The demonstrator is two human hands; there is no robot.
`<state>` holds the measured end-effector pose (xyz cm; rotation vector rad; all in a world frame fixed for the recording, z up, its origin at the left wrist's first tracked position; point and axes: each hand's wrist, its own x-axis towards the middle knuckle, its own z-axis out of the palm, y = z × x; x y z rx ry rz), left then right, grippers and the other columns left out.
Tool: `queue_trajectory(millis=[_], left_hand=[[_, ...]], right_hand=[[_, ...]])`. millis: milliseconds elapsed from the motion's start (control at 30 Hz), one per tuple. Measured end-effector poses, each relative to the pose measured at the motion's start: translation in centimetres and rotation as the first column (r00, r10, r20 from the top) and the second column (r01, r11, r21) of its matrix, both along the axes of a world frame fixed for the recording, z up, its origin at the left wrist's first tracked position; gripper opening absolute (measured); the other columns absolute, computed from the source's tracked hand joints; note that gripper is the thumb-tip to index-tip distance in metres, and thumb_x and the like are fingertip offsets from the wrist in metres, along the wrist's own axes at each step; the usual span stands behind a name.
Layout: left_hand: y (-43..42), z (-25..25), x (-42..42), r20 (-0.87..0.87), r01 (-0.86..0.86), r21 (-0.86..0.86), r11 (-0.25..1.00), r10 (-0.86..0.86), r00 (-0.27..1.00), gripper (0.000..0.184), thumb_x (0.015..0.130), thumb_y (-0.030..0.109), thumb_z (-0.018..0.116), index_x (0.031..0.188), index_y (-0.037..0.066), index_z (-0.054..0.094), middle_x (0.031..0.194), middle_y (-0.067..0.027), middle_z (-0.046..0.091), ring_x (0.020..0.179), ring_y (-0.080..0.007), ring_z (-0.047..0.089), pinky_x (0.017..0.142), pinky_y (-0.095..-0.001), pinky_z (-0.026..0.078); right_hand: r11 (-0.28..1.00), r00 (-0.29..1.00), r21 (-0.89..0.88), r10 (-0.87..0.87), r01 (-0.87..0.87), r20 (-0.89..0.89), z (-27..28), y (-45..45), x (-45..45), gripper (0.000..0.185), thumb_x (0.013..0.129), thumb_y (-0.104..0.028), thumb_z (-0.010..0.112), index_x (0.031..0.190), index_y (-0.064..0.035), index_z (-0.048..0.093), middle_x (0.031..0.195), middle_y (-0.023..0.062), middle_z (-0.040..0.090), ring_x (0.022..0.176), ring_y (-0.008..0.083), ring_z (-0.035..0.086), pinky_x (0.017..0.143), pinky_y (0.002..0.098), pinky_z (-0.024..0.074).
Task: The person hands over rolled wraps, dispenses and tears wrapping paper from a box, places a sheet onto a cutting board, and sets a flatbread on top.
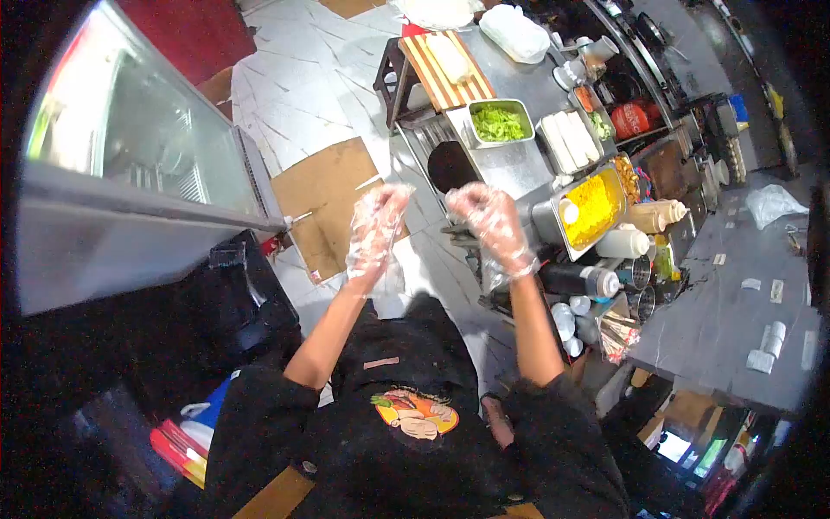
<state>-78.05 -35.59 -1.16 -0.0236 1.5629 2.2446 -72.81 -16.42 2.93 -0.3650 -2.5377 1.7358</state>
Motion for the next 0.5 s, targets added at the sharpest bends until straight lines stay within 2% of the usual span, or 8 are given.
queue_trajectory(millis=[100, 167, 267, 300, 367, 400, 467, 500], left_hand=[[3.4, 0.2, -7.0, 0.041, 0.008, 0.058, 0.998, -0.011, 0.999, 0.016, 0.087, 0.023, 0.068, 0.093, 0.009, 0.065, 0.069, 0.0075, 0.047, 0.056, -0.002, 0.039, 0.048, -0.0195, 0.031], [6.3, -0.1, -11.2, 0.065, 0.023, 0.036, 0.999, -0.025, 0.998, 0.015, 0.087, 0.024, 0.069, 0.091, 0.01, 0.064, 0.069, 0.0086, 0.047, 0.054, -0.0014, 0.038, 0.048, -0.0186, 0.03], [11.0, -1.5, -18.1, 0.141, 0.039, 0.016, 0.999, -0.041, 0.989, 0.015, 0.088, 0.024, 0.067, 0.093, 0.009, 0.065, 0.068, 0.0084, 0.048, 0.054, -0.0012, 0.039, 0.047, -0.0184, 0.03], [12.8, -2.5, -20.7, 0.102, 0.04, 0.035, 0.999, -0.043, 0.994, 0.015, 0.089, 0.024, 0.067, 0.093, 0.009, 0.066, 0.068, 0.0082, 0.048, 0.054, -0.0014, 0.039, 0.047, -0.0184, 0.03], [16.7, -4.7, -25.4, 0.04, 0.031, 0.069, 0.997, -0.034, 0.999, 0.015, 0.089, 0.023, 0.066, 0.095, 0.009, 0.067, 0.067, 0.0079, 0.049, 0.054, -0.0017, 0.04, 0.047, -0.0184, 0.031], [19.1, -5.3, -28.0, 0.057, -0.017, -0.043, 0.999, 0.02, 0.998, 0.016, 0.09, 0.024, 0.066, 0.096, 0.009, 0.067, 0.067, 0.0071, 0.049, 0.054, -0.0021, 0.04, 0.048, -0.0184, 0.032], [23.0, -7.4, -32.1, 0.045, -0.027, -0.083, 0.996, 0.031, 0.998, 0.016, 0.089, 0.023, 0.066, 0.093, 0.008, 0.066, 0.067, 0.006, 0.05, 0.054, -0.0027, 0.041, 0.048, -0.0194, 0.033], [24.7, -7.7, -34.1, 0.055, -0.007, -0.118, 0.993, 0.014, 0.998, 0.015, 0.089, 0.022, 0.066, 0.092, 0.007, 0.066, 0.067, 0.0057, 0.05, 0.055, -0.0027, 0.041, 0.048, -0.0197, 0.033]], right_hand=[[0.989, 0.99, 0.069, 0.13, -0.133, 0.055, 0.5, 4.9, -8.1, 0.023, 0.088, -0.021, 0.066, 0.082, 0.0003, 0.069, 0.072, 0.0027, 0.066, 0.067, 0.0079, 0.058, 0.063, 0.0254, 0.0475], [0.982, 0.982, 0.051, 0.177, -0.181, 0.065, 0.8, 8.0, -13.0, 0.026, 0.087, -0.026, 0.065, 0.082, -0.0005, 0.069, 0.069, 0.0035, 0.064, 0.064, 0.0082, 0.056, 0.061, 0.0275, 0.0462], [0.911, 0.951, 0.273, 0.283, -0.308, 0.128, -2.2, 14.5, -21.5, 0.036, 0.085, -0.036, 0.066, 0.081, 0.0003, 0.067, 0.064, 0.0063, 0.061, 0.06, 0.0133, 0.052, 0.058, 0.0331, 0.0439], [0.885, 0.937, 0.309, 0.331, -0.349, 0.111, -2.8, 16.5, -24.3, 0.035, 0.086, -0.034, 0.064, 0.079, -0.0001, 0.066, 0.065, 0.006, 0.061, 0.061, 0.0153, 0.053, 0.059, 0.0333, 0.0443], [0.853, 0.945, 0.408, 0.307, -0.326, 0.115, -3.8, 19.9, -29.9, 0.032, 0.086, -0.032, 0.064, 0.078, -0.0017, 0.065, 0.068, 0.0042, 0.061, 0.062, 0.0156, 0.054, 0.061, 0.0329, 0.0448], [0.849, 0.932, 0.388, 0.346, -0.359, 0.106, -5.2, 22.6, -33.6, 0.031, 0.086, -0.032, 0.064, 0.078, -0.0022, 0.065, 0.068, 0.0047, 0.062, 0.063, 0.016, 0.054, 0.061, 0.0332, 0.0453], [0.857, 0.915, 0.323, 0.391, -0.402, 0.101, -9.2, 27.1, -38.0, 0.031, 0.085, -0.033, 0.064, 0.077, -0.0031, 0.065, 0.069, 0.0057, 0.062, 0.065, 0.0166, 0.056, 0.063, 0.0338, 0.0461], [0.869, 0.913, 0.284, 0.37, -0.405, 0.172, -9.8, 28.1, -39.3, 0.032, 0.085, -0.033, 0.064, 0.077, -0.0023, 0.064, 0.069, 0.0057, 0.061, 0.065, 0.0154, 0.054, 0.064, 0.0336, 0.0459]])
